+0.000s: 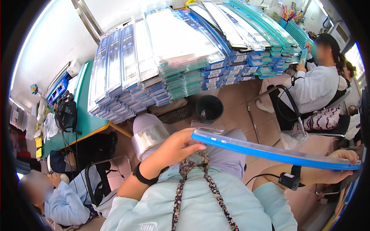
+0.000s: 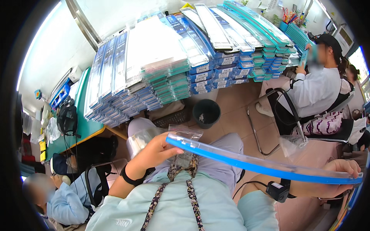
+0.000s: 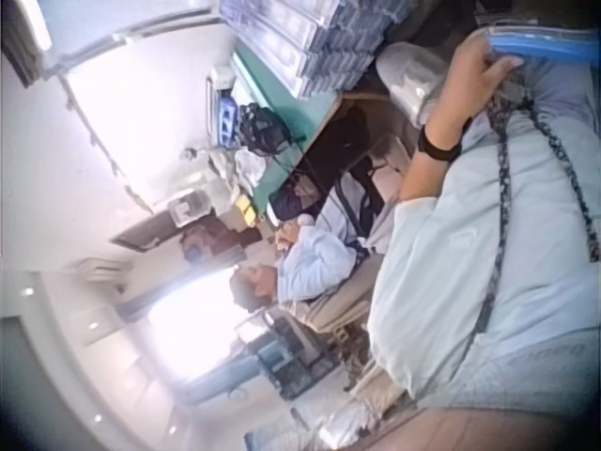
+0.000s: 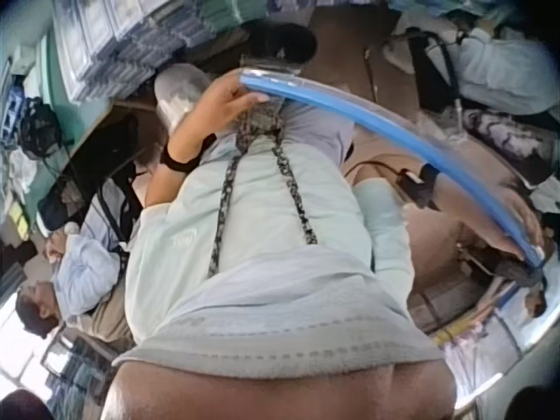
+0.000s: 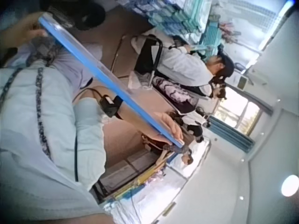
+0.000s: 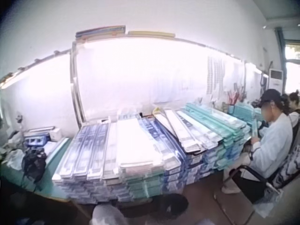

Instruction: Packing blue electronic devices or components into plastic bags and organizing them on a workstation.

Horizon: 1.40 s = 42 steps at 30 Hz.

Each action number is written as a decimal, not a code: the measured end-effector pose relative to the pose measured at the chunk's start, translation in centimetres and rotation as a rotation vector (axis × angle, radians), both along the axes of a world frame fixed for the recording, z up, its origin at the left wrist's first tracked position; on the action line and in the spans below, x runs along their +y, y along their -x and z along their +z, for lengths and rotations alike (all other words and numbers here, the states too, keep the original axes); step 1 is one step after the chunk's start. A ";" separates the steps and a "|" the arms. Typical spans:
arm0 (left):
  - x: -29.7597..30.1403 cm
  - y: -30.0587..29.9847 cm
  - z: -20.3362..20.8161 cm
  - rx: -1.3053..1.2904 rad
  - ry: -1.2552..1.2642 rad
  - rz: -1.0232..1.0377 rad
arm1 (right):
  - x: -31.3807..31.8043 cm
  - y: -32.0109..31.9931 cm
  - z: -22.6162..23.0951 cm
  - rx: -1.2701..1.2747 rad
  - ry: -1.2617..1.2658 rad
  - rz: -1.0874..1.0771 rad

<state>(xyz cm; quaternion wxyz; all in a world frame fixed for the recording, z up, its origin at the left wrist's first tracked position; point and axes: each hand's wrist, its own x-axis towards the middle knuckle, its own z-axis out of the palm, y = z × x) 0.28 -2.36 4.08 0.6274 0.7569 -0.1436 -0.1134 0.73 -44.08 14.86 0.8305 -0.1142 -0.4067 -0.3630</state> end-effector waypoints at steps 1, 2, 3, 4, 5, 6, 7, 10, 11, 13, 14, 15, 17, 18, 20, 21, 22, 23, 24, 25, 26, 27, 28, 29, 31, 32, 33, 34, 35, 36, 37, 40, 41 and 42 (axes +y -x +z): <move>0.2 0.0 -0.1 -0.007 0.000 -0.002 | 0.5 -0.2 0.2 -0.004 0.000 0.051; 0.5 -0.1 -0.3 -0.053 -0.096 -0.014 | 1.0 -0.3 0.5 -0.012 0.001 0.050; 0.7 -0.2 -0.5 -0.099 -0.192 -0.025 | 1.6 -0.2 1.0 0.051 -0.096 -0.001; 0.7 -0.4 -0.5 -0.218 -0.197 -0.035 | 2.1 -0.3 1.4 0.113 -0.192 -0.051; 0.6 -0.5 -0.4 -0.230 -0.194 -0.036 | 2.2 -0.4 1.5 0.101 -0.190 -0.052; 0.4 -0.5 -0.2 -0.254 -0.161 -0.010 | 2.3 -0.6 1.5 0.097 -0.157 -0.084; 0.3 -0.5 0.0 -0.279 -0.129 0.013 | 2.4 -0.6 1.5 0.092 -0.125 -0.119; 0.8 -0.5 -0.1 -0.296 -0.149 -0.036 | 2.3 -0.9 1.6 0.029 -0.093 0.026; 0.9 -0.3 -0.1 -0.264 -0.169 -0.067 | 2.0 -1.1 1.6 0.016 -0.095 0.024; 1.0 -0.1 -0.8 -0.329 -0.127 -0.037 | 0.6 -1.6 1.6 0.038 0.083 0.018; 0.9 -0.1 -0.7 -0.377 -0.167 0.022 | 0.3 -1.5 2.1 0.025 0.082 0.002; 0.8 0.0 -0.6 -0.425 -0.206 0.082 | 0.1 -1.6 2.9 0.020 0.185 0.001; 0.7 0.1 -1.3 -0.500 -0.228 0.113 | -0.3 -2.5 3.7 0.005 0.282 0.003; 0.6 0.2 -1.4 -0.532 -0.247 0.122 | -0.6 -2.8 4.0 -0.004 0.307 0.014; 0.3 0.2 -1.3 -0.568 -0.287 0.105 | -0.5 -3.4 4.8 -0.012 0.359 -0.038; 0.2 0.0 -1.0 -0.576 -0.288 0.100 | -0.3 -3.5 5.1 -0.019 0.355 -0.045; 0.2 0.1 -0.9 -0.594 -0.325 0.054 | 0.0 -3.7 5.3 -0.017 0.391 -0.025; 0.1 0.1 -0.9 -0.610 -0.362 0.008 | 0.1 -3.9 5.6 -0.015 0.426 -0.005; 0.0 0.2 -0.8 -0.609 -0.367 0.007 | 0.0 -4.0 6.0 0.009 0.396 -0.070; 0.0 0.2 -0.6 -0.604 -0.406 -0.038 | 0.1 -3.8 5.9 0.011 0.392 -0.071; -0.1 0.3 -0.5 -0.598 -0.445 -0.083 | 0.8 -3.8 6.0 -0.016 0.410 -0.047; -0.2 0.3 -0.5 -0.594 -0.448 -0.085 | -1.6 -4.1 5.8 -0.042 0.428 -0.024; -0.5 0.1 -0.4 -0.616 -0.429 -0.145 | -3.1 -3.2 6.3 -0.068 0.456 -0.027; -0.7 0.1 -0.6 -0.624 -0.428 -0.182 | -4.1 -3.4 6.1 -0.095 0.471 0.000; -1.3 0.2 -0.8 -0.626 -0.430 -0.195 | -3.2 -3.8 5.8 -0.146 0.501 0.053; -1.6 0.1 -0.9 -0.637 -0.418 -0.215 | 0.5 -3.4 6.1 -0.170 0.520 0.069; -1.9 0.1 -0.9 -0.636 -0.415 -0.224 | 3.0 -3.2 6.5 -0.194 0.542 0.085; -2.2 0.2 -0.8 -0.647 -0.406 -0.228 | 3.0 -3.5 6.9 -0.222 0.564 0.105; -2.4 0.3 -0.6 -0.657 -0.403 -0.233 | 6.0 -3.5 7.3 -0.249 0.581 0.126; -2.4 0.2 -0.6 -0.659 -0.402 -0.238 | 7.8 -3.4 7.6 -0.278 0.603 0.144; -2.4 0.1 -0.4 -0.680 -0.392 -0.245 | 9.5 -3.2 7.8 -0.309 0.623 0.160; -2.2 -0.3 1.0 -0.730 -0.391 -0.267 | 9.4 -2.7 7.9 -0.382 0.658 0.189; -2.0 -0.3 1.7 -0.754 -0.400 -0.278 | 9.4 -2.4 7.7 -0.343 0.701 0.243; -1.9 -0.1 2.2 -0.764 -0.409 -0.275 | 9.4 -2.2 7.6 -0.306 0.743 0.298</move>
